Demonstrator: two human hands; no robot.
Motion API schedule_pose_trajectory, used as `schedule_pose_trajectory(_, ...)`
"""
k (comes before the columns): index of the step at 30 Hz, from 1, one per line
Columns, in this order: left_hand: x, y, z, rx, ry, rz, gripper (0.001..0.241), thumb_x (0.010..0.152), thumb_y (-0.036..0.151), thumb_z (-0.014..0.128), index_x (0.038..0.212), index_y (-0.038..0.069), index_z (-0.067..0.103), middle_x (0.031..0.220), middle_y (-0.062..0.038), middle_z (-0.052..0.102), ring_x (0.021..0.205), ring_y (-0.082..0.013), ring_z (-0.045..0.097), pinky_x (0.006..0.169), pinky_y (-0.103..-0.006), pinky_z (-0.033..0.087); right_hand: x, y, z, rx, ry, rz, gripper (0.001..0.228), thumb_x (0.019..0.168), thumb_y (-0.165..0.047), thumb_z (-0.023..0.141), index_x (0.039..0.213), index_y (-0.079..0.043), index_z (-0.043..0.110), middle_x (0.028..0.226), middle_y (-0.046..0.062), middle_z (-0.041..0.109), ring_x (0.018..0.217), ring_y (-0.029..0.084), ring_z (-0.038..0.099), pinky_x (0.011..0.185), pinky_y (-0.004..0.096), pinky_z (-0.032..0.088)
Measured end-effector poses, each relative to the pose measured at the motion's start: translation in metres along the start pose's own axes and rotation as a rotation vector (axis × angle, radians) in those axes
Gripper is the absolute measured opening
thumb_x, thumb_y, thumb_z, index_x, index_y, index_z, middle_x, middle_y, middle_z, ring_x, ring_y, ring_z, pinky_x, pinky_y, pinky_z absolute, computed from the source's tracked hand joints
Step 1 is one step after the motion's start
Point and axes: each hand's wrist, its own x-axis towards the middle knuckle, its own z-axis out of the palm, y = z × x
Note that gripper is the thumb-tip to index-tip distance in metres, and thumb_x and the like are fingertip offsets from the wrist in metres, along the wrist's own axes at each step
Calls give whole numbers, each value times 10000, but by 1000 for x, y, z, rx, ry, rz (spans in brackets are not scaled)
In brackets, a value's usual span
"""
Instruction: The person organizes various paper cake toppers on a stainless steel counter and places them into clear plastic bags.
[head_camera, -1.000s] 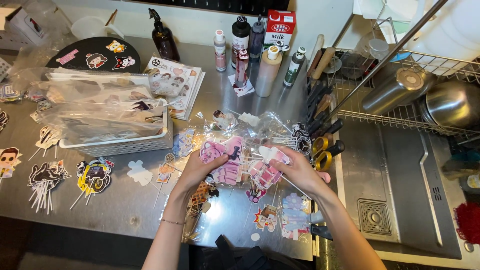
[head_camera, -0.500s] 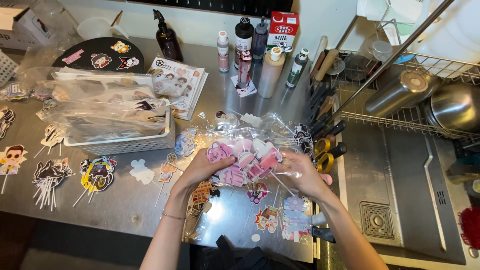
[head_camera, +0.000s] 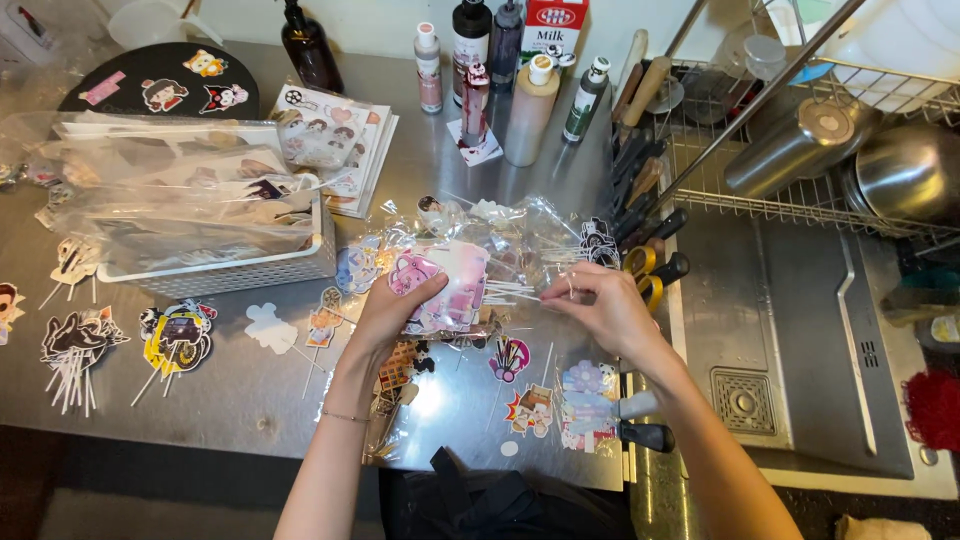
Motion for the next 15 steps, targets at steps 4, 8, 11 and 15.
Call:
schedule_pose_trajectory(4, -12, 13, 12, -5, -85, -46, 388, 780, 222, 904, 1047, 19, 708, 884, -124, 754, 788, -222, 743, 725, -352, 592, 6, -15, 17, 29, 135, -147, 110, 829, -117, 833, 900, -88, 754, 902, 78, 747, 788, 249, 709, 714, 336, 559)
schedule_pose_trajectory(8, -20, 13, 13, -109, -84, -28, 483, 763, 222, 910, 1125, -8, 688, 936, -143, 740, 844, -255, 748, 765, -388, 606, 5, -13, 28, 65, 257, -122, 103, 827, -141, 848, 901, -151, 777, 855, 3, 750, 789, 172, 709, 749, 282, 552)
schedule_pose_trajectory(11, -22, 5, 5, -110, -95, -43, 483, 759, 191, 903, 1149, -4, 695, 974, -116, 742, 886, -221, 742, 789, -371, 603, 3, -28, 18, 199, 241, -84, 133, 815, -108, 853, 925, -113, 778, 903, 44, 759, 833, 188, 717, 804, 302, 561)
schedule_pose_trajectory(15, -27, 9, 1, -102, -133, -72, 504, 759, 187, 895, 1173, -12, 688, 998, -102, 739, 907, -211, 736, 810, -369, 595, 1, -32, 16, 233, 173, -75, 78, 822, -20, 814, 887, -53, 785, 889, 126, 776, 856, 278, 739, 810, 384, 559)
